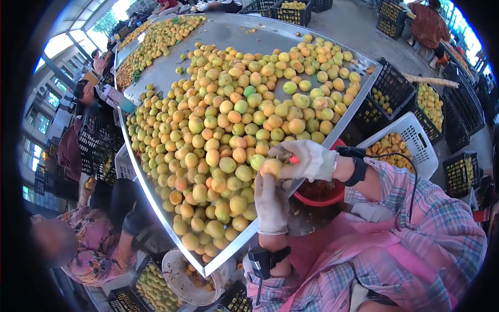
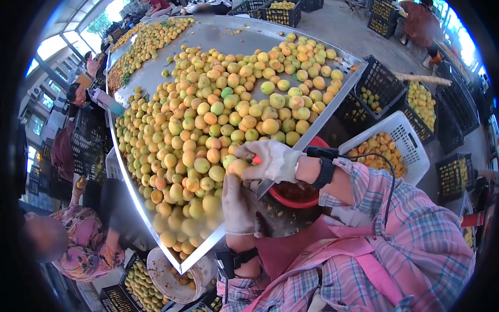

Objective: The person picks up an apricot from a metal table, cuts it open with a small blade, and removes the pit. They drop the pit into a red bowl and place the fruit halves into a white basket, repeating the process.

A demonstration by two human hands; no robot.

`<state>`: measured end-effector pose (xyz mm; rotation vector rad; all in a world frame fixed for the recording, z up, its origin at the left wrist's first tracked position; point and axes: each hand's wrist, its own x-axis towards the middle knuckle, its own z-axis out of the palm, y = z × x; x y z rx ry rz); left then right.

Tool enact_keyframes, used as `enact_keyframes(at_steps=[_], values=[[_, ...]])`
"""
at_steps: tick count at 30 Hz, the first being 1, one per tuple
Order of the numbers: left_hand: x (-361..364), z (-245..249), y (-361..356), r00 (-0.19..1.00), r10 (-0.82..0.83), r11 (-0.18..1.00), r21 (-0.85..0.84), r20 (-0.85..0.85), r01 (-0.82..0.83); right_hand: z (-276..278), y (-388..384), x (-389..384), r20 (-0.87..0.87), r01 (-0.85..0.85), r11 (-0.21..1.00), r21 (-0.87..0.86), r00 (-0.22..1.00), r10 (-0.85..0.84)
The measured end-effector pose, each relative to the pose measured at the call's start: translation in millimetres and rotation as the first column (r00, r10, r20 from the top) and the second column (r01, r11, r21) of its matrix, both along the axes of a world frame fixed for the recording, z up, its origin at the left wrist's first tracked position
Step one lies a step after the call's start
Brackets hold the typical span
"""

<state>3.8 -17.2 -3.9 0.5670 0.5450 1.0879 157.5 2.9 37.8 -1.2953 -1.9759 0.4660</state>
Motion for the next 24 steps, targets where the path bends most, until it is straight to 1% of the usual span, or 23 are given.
enact_keyframes(at_steps=[1, 2, 3, 4, 5, 6, 7, 8, 9, 10, 12, 13, 14, 15, 16, 17, 18, 20, 21, 22, 23, 24], values=[[-4, -4, 0, 0.998, 0.002, 0.998, -0.064, 0.064, 0.002, 31, -18, 2, -0.309, 0.004, 0.729, -0.684, 0.904, -0.294], [-7, -9, 1, 0.998, -0.004, 0.998, -0.065, 0.055, 0.008, 27, -24, 3, -0.316, 0.003, 0.729, -0.685, 0.900, -0.300], [-11, -14, 4, 0.982, -0.018, 0.991, -0.128, 0.189, 0.043, 20, -31, 7, -0.466, -0.065, 0.693, -0.718, 0.784, -0.410], [-14, -17, 7, 0.947, -0.022, 0.979, -0.185, 0.320, 0.085, 15, -36, 10, -0.583, -0.141, 0.664, -0.735, 0.632, -0.511], [-15, -17, 9, 0.942, -0.025, 0.974, -0.206, 0.334, 0.098, 15, -38, 11, -0.587, -0.204, 0.603, -0.771, 0.597, -0.548], [-16, -17, 10, 0.943, -0.027, 0.974, -0.205, 0.331, 0.100, 16, -37, 13, -0.589, -0.205, 0.604, -0.770, 0.594, -0.549], [-17, -18, 10, 0.932, -0.032, 0.969, -0.218, 0.361, 0.118, 18, -35, 18, -0.648, -0.170, 0.734, -0.657, 0.625, -0.436], [-17, -19, 9, 0.920, -0.036, 0.963, -0.234, 0.390, 0.136, 21, -34, 23, -0.682, -0.139, 0.839, -0.526, 0.658, -0.318], [-15, -19, 7, 0.921, -0.037, 0.960, -0.243, 0.387, 0.140, 35, -30, 21, -0.787, -0.208, 0.798, -0.566, 0.423, -0.449], [-14, -17, 5, 0.922, -0.015, 0.956, -0.266, 0.386, 0.127, 32, -32, 20, -0.788, -0.205, 0.797, -0.568, 0.416, -0.455], [-12, -15, 9, 0.923, 0.002, 0.954, -0.276, 0.385, 0.113, 23, -35, 12, -0.730, -0.125, 0.779, -0.615, 0.464, -0.502], [-12, -16, 10, 0.920, -0.003, 0.955, -0.273, 0.392, 0.119, 10, -40, 9, -0.621, -0.044, 0.841, -0.539, 0.695, -0.362], [-12, -19, 11, 0.917, -0.004, 0.954, -0.273, 0.399, 0.123, 3, -45, 6, -0.621, -0.104, 0.768, -0.632, 0.660, -0.422], [-12, -22, 11, 0.916, 0.001, 0.953, -0.277, 0.401, 0.120, 5, -52, -1, -0.611, -0.087, 0.796, -0.599, 0.692, -0.385], [-13, -25, 12, 0.911, -0.025, 0.962, -0.239, 0.413, 0.134, 6, -60, -7, -0.600, -0.073, 0.822, -0.565, 0.720, -0.348], [-13, -28, 12, 0.906, -0.054, 0.968, -0.201, 0.420, 0.151, 2, -62, -11, -0.538, -0.042, 0.826, -0.562, 0.777, -0.326], [-12, -29, 11, 0.909, -0.055, 0.967, -0.205, 0.414, 0.152, 0, -63, -14, -0.542, -0.044, 0.824, -0.565, 0.773, -0.330], [-6, -26, 9, 0.915, -0.023, 0.963, -0.236, 0.403, 0.128, 2, -62, -19, -0.551, -0.091, 0.839, -0.537, 0.790, -0.267], [-4, -23, 8, 0.916, -0.025, 0.963, -0.237, 0.400, 0.130, -10, -64, -18, -0.508, -0.068, 0.862, -0.502, 0.830, -0.230], [-2, -20, 6, 0.941, -0.046, 0.970, -0.212, 0.335, 0.123, -19, -65, -20, -0.508, -0.067, 0.863, -0.501, 0.830, -0.231], [0, -18, 5, 0.961, -0.063, 0.975, -0.187, 0.269, 0.116, -23, -66, -21, -0.473, -0.025, 0.896, -0.443, 0.856, -0.210], [1, -18, 4, 0.961, -0.063, 0.975, -0.188, 0.270, 0.117, -25, -66, -20, -0.434, 0.013, 0.924, -0.381, 0.881, -0.191]])
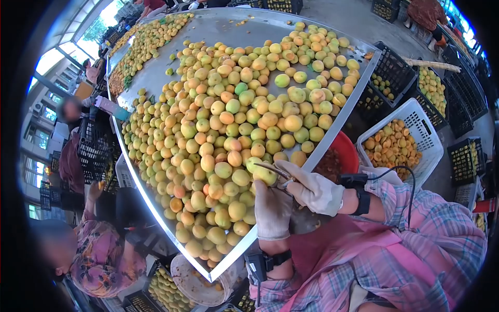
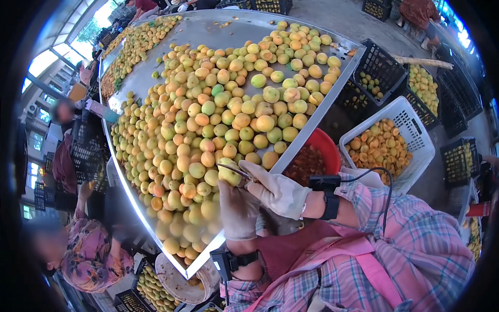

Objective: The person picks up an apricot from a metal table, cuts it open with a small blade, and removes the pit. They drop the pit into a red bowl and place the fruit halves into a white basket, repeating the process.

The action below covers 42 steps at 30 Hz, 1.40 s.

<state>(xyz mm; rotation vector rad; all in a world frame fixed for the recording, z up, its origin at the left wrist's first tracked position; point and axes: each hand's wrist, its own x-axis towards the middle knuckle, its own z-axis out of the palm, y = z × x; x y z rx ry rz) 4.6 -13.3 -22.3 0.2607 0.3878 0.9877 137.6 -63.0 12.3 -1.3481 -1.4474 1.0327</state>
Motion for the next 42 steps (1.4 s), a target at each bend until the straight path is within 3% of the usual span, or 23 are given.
enact_keyframes(at_steps=[8, 10, 15, 21, 23, 26, 32, 34, 38, 40, 41, 42], values=[[13, 9, -1, 0.997, -0.056, 0.995, 0.080, -0.045, 0.060, -6, 0, 15, 0.075, -0.020, 1.000, 0.012, 0.997, 0.019], [15, 7, -1, 0.997, -0.075, 0.992, 0.104, -0.029, 0.077, -21, 0, 16, 0.145, 0.010, 0.988, 0.157, 0.989, -0.033], [14, -1, 0, 0.991, -0.132, 0.978, 0.158, -0.016, 0.133, -4, -3, 23, 0.172, -0.033, 0.999, 0.025, 0.985, 0.028], [13, -14, -1, 0.987, -0.077, 0.977, 0.186, -0.143, 0.103, -1, -2, 27, 0.163, -0.071, 0.997, -0.024, 0.984, 0.074], [10, -21, -1, 0.907, 0.062, 0.937, 0.337, -0.416, 0.091, 4, -1, 30, 0.164, -0.083, 0.995, -0.053, 0.982, 0.090], [14, -11, -4, 0.830, 0.156, 0.872, 0.469, -0.535, 0.138, 4, -1, 30, 0.179, -0.094, 0.990, -0.108, 0.977, 0.112], [12, 17, -7, 0.901, 0.045, 0.956, 0.281, -0.431, 0.086, 2, -2, 29, 0.217, -0.075, 0.997, -0.016, 0.973, 0.077], [8, 24, -8, 0.861, 0.071, 0.931, 0.344, -0.503, 0.124, 19, 1, 35, 0.281, -0.140, 0.979, -0.147, 0.943, 0.178], [-1, 24, -4, 0.814, 0.066, 0.861, 0.445, -0.577, 0.246, 16, 2, 39, 0.355, -0.179, 0.975, -0.128, 0.910, 0.214], [4, 19, -6, 0.875, 0.052, 0.885, 0.429, -0.481, 0.183, 3, 4, 34, 0.180, -0.162, 0.985, 0.060, 0.972, 0.149], [6, 16, -7, 0.925, 0.044, 0.906, 0.406, -0.379, 0.123, 4, 2, 30, 0.179, -0.163, 0.985, 0.061, 0.973, 0.149], [10, 13, -9, 0.924, 0.045, 0.905, 0.407, -0.379, 0.123, 5, 0, 27, 0.152, -0.134, 0.987, 0.087, 0.981, 0.120]])
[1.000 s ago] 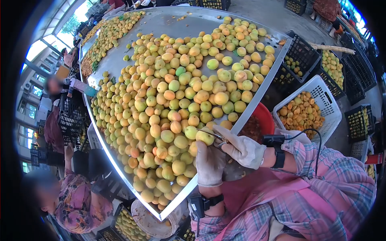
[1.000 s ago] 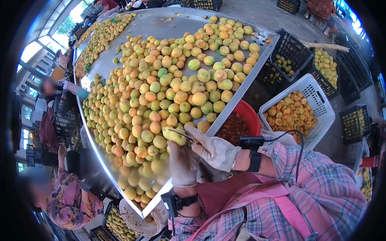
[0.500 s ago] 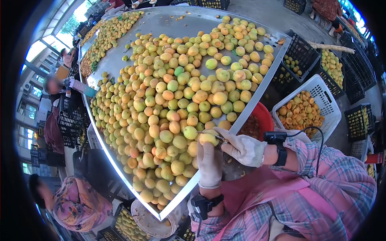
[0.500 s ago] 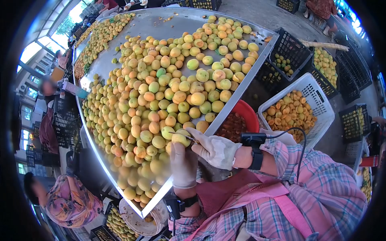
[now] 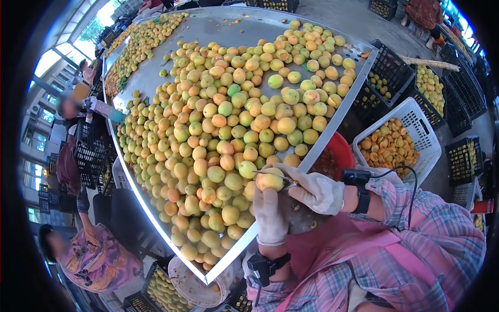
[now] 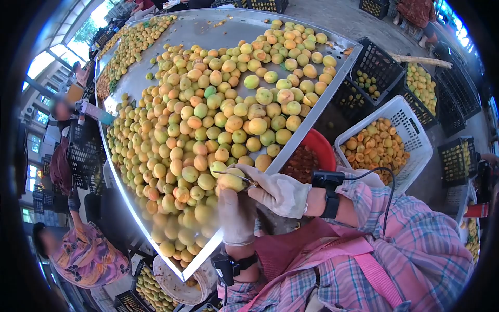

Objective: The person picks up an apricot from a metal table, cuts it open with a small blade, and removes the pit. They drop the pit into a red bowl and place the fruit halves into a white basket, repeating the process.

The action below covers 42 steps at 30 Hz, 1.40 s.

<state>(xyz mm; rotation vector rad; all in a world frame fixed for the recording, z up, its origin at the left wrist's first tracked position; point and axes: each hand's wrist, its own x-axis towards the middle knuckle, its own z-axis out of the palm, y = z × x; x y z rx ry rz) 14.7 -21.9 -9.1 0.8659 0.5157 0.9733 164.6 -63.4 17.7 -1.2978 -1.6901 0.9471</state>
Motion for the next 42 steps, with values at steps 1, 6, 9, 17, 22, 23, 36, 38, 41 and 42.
enact_keyframes(at_steps=[1, 6, 9, 17, 22, 23, 36, 38, 41, 42], values=[[4, -4, -2, 0.998, 0.043, 0.998, -0.047, 0.046, -0.040, 1, -1, -1, -0.029, 0.028, 0.999, 0.020, 0.999, -0.027], [3, 14, -1, 0.995, 0.083, 0.994, -0.071, 0.063, -0.078, 12, 0, 9, 0.118, -0.009, 0.998, -0.056, 0.993, 0.015], [-10, 29, 0, 0.969, 0.092, 0.988, 0.143, -0.227, -0.060, 5, 5, 17, 0.208, -0.059, 0.998, 0.000, 0.976, 0.058], [-1, 11, -4, 0.985, 0.093, 0.996, 0.028, -0.143, -0.090, -1, 8, -2, 0.107, 0.051, 0.994, 0.097, 0.992, -0.062], [-7, 16, -4, 0.988, 0.081, 0.995, 0.069, -0.130, -0.072, 9, 4, 2, 0.176, 0.026, 0.996, 0.081, 0.984, -0.040], [-11, 21, -2, 0.988, 0.087, 0.994, 0.070, -0.127, -0.078, 11, 5, 6, 0.197, -0.029, 0.999, 0.039, 0.980, 0.021], [-1, 3, -2, 0.999, 0.038, 0.994, -0.107, 0.039, -0.034, -3, 7, -2, 0.208, 0.042, 0.998, 0.053, 0.977, -0.052], [0, 6, -3, 0.997, 0.071, 0.979, -0.196, 0.042, -0.061, 2, 5, -2, 0.257, 0.075, 0.993, -0.091, 0.965, -0.049], [-1, 29, -4, 0.941, 0.187, 0.982, 0.084, -0.281, -0.170, 4, 4, -2, 0.239, 0.058, 0.994, -0.094, 0.970, -0.034], [-3, 26, -3, 0.940, 0.186, 0.982, 0.081, -0.284, -0.170, -2, 6, -2, 0.237, 0.057, 0.994, -0.097, 0.971, -0.033]])
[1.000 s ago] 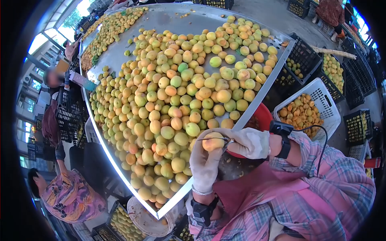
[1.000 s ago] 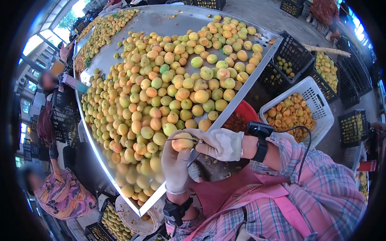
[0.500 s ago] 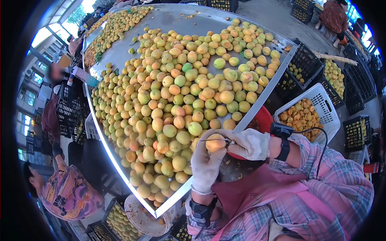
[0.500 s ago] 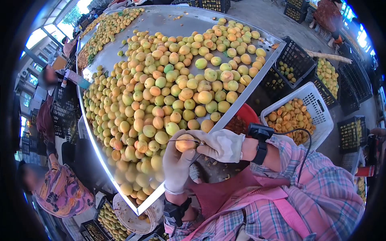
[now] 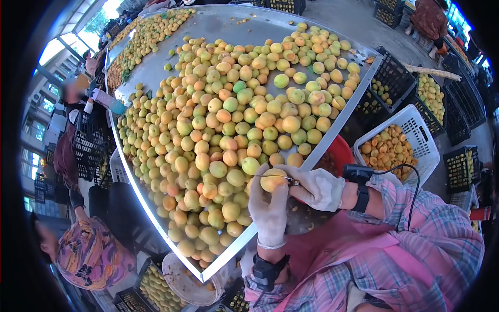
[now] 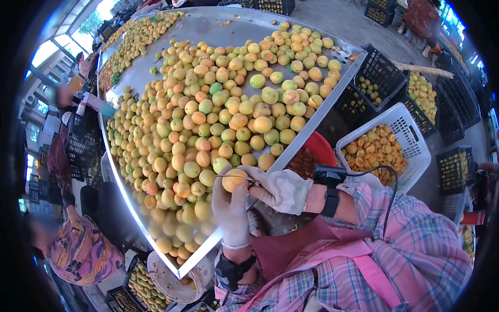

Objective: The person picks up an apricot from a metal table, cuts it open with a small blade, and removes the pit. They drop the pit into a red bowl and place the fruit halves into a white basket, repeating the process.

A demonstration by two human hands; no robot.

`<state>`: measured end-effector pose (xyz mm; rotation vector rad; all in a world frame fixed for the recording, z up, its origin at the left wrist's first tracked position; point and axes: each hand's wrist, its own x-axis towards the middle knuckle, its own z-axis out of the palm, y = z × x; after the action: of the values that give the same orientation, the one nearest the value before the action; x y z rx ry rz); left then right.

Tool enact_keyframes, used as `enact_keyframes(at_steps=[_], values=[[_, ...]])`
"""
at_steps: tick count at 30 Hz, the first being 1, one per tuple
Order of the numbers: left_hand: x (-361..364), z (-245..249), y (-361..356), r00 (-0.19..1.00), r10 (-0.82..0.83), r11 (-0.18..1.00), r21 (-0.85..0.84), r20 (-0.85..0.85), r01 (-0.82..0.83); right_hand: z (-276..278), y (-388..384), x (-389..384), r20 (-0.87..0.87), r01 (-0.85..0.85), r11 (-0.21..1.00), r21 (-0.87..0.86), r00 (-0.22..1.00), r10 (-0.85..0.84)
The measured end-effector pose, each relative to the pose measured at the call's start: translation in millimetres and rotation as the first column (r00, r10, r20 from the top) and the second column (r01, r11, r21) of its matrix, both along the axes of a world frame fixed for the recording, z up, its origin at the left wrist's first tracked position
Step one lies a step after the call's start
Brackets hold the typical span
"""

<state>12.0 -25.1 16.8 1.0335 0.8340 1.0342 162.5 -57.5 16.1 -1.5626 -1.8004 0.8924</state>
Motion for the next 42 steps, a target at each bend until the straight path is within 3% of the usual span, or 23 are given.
enact_keyframes(at_steps=[2, 6, 8, 12, 14, 15, 17, 21, 23, 26, 30, 32, 33, 35, 39, 42], values=[[-2, -7, 0, 0.993, 0.078, 0.991, 0.113, -0.086, -0.068, -12, 5, 0, 0.046, -0.032, 0.973, 0.230, 0.999, 0.022], [3, -4, -2, 0.994, 0.103, 0.994, -0.031, 0.037, -0.102, -5, 6, -1, 0.090, 0.002, 1.000, 0.023, 0.996, -0.004], [-1, -21, 3, 0.964, 0.064, 0.974, -0.226, 0.256, -0.005, -2, 5, -2, 0.096, 0.020, 1.000, -0.007, 0.995, -0.019], [-1, -16, 1, 0.977, -0.011, 0.954, -0.292, 0.214, 0.075, -9, 2, 1, 0.131, 0.044, 0.999, 0.020, 0.990, -0.046], [3, -2, -4, 0.998, 0.036, 0.999, -0.032, -0.050, -0.038, -6, 0, 3, 0.087, 0.005, 0.999, 0.034, 0.996, -0.008], [2, -3, -3, 0.998, 0.034, 0.999, -0.032, -0.052, -0.036, -10, 1, 3, 0.084, 0.006, 0.999, 0.034, 0.996, -0.009], [1, -7, -3, 0.992, 0.082, 0.994, 0.079, -0.091, -0.075, -20, 5, 2, 0.047, -0.019, 0.968, 0.252, 0.999, 0.008], [-2, -8, -3, 0.995, 0.084, 0.994, 0.079, -0.044, -0.081, -15, 3, -3, 0.035, 0.001, 0.953, 0.302, 0.999, -0.012], [-3, -13, -2, 0.990, 0.058, 0.995, -0.089, 0.126, -0.047, -12, 2, -5, 0.072, 0.021, 0.977, 0.211, 0.997, -0.037], [-2, -13, 1, 0.991, 0.014, 0.977, -0.215, 0.131, 0.014, -16, -1, -6, 0.061, 0.043, 0.981, 0.191, 0.997, -0.055], [-3, 2, -2, 1.000, 0.026, 0.981, -0.195, 0.010, -0.023, -17, 0, -4, 0.079, 0.013, 0.983, 0.183, 0.997, -0.028], [-3, -10, -4, 0.967, 0.155, 0.982, 0.135, -0.204, -0.129, -15, 3, -2, 0.047, -0.038, 0.985, 0.169, 0.998, 0.031], [-3, -11, -5, 0.967, 0.154, 0.982, 0.137, -0.204, -0.128, -16, 3, -3, 0.047, -0.037, 0.985, 0.170, 0.998, 0.030], [-1, -11, -5, 0.986, 0.160, 0.987, 0.010, -0.042, -0.160, -21, 2, -5, 0.031, -0.013, 0.973, 0.232, 1.000, 0.006], [3, -8, -7, 0.979, 0.188, 0.982, 0.002, -0.078, -0.188, -24, 0, -11, -0.024, 0.033, 0.968, 0.250, 0.999, -0.028], [-3, -12, -2, 0.975, 0.119, 0.993, 0.026, -0.190, -0.116, -19, -3, -10, 0.048, 0.008, 0.983, 0.184, 0.999, -0.017]])
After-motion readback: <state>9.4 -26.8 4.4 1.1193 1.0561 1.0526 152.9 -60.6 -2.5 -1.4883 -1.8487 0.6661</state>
